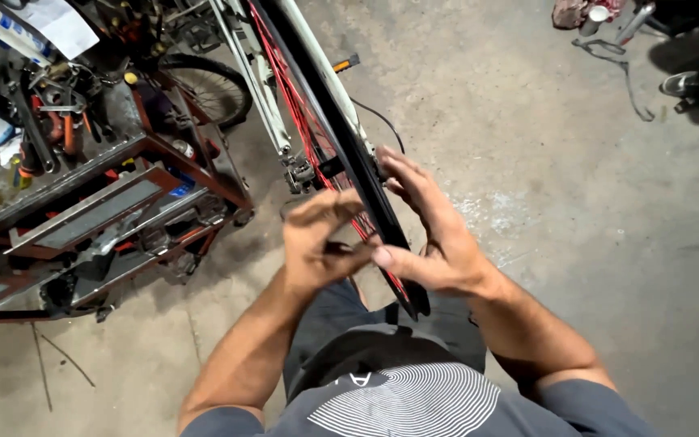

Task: Repairing a bicycle wheel by inspecting the rim and applying rim tape

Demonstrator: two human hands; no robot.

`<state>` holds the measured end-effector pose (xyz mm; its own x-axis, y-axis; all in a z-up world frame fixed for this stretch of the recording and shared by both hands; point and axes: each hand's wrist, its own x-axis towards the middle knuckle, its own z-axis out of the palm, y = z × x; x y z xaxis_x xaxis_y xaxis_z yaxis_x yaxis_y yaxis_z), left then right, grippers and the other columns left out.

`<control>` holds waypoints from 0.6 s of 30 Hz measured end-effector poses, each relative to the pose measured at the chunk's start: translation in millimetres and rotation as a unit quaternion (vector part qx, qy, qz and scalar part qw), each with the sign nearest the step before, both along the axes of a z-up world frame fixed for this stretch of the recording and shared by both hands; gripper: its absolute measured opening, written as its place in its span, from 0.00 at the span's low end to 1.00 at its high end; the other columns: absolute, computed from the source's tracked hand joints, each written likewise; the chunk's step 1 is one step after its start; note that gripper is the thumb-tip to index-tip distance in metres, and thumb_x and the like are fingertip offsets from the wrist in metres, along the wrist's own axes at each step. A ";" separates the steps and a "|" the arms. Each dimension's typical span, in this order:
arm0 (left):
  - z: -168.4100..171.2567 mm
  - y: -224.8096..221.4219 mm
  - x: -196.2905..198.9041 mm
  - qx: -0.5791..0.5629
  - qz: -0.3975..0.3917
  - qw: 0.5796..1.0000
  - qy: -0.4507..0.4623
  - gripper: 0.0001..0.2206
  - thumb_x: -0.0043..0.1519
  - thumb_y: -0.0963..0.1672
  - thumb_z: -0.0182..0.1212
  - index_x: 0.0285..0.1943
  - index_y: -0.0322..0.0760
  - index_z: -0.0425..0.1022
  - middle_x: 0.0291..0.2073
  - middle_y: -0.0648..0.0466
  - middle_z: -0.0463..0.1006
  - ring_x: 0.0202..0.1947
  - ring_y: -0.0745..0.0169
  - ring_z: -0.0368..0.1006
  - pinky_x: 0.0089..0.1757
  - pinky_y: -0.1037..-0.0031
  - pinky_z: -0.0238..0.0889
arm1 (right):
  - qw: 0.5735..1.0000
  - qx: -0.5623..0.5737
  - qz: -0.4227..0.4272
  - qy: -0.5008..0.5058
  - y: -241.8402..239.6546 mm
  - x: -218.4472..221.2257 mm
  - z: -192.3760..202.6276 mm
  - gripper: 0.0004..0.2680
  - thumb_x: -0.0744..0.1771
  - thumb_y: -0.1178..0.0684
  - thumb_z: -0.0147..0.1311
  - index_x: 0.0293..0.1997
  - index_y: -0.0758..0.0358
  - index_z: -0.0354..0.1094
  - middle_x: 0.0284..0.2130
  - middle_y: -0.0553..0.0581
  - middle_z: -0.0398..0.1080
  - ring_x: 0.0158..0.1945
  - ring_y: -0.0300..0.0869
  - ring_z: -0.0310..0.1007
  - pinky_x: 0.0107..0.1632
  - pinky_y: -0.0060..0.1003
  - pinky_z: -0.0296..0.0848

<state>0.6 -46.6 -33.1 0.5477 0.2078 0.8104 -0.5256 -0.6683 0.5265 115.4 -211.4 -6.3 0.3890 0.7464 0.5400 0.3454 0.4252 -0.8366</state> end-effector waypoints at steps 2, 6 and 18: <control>-13.0 -7.0 -7.7 0.012 0.030 0.999 0.005 0.17 0.53 0.47 0.79 0.43 0.30 0.82 0.37 0.42 0.83 0.33 0.40 0.80 0.38 0.57 0.76 | 1.000 -0.011 0.021 -0.003 7.6 0.1 15.1 0.33 0.66 0.46 0.66 0.75 0.71 0.51 0.72 0.73 0.53 0.76 0.58 0.52 0.72 0.59 0.57; -7.2 -7.9 -19.1 0.007 0.069 0.997 0.016 0.17 0.51 0.41 0.77 0.48 0.30 0.83 0.38 0.41 0.83 0.33 0.34 0.80 0.36 0.55 0.76 | 0.996 -0.085 0.041 -0.004 14.8 -8.9 10.5 0.30 0.64 0.50 0.66 0.72 0.72 0.57 0.63 0.74 0.65 0.68 0.60 0.67 0.64 0.58 0.69; 30.1 12.2 -4.5 0.001 0.012 1.000 -0.006 0.16 0.54 0.38 0.77 0.51 0.26 0.81 0.40 0.37 0.82 0.41 0.29 0.82 0.42 0.51 0.77 | 0.994 -0.041 -0.054 -0.082 -7.3 -16.1 -16.1 0.31 0.65 0.47 0.66 0.73 0.71 0.54 0.65 0.77 0.58 0.71 0.63 0.59 0.69 0.63 0.58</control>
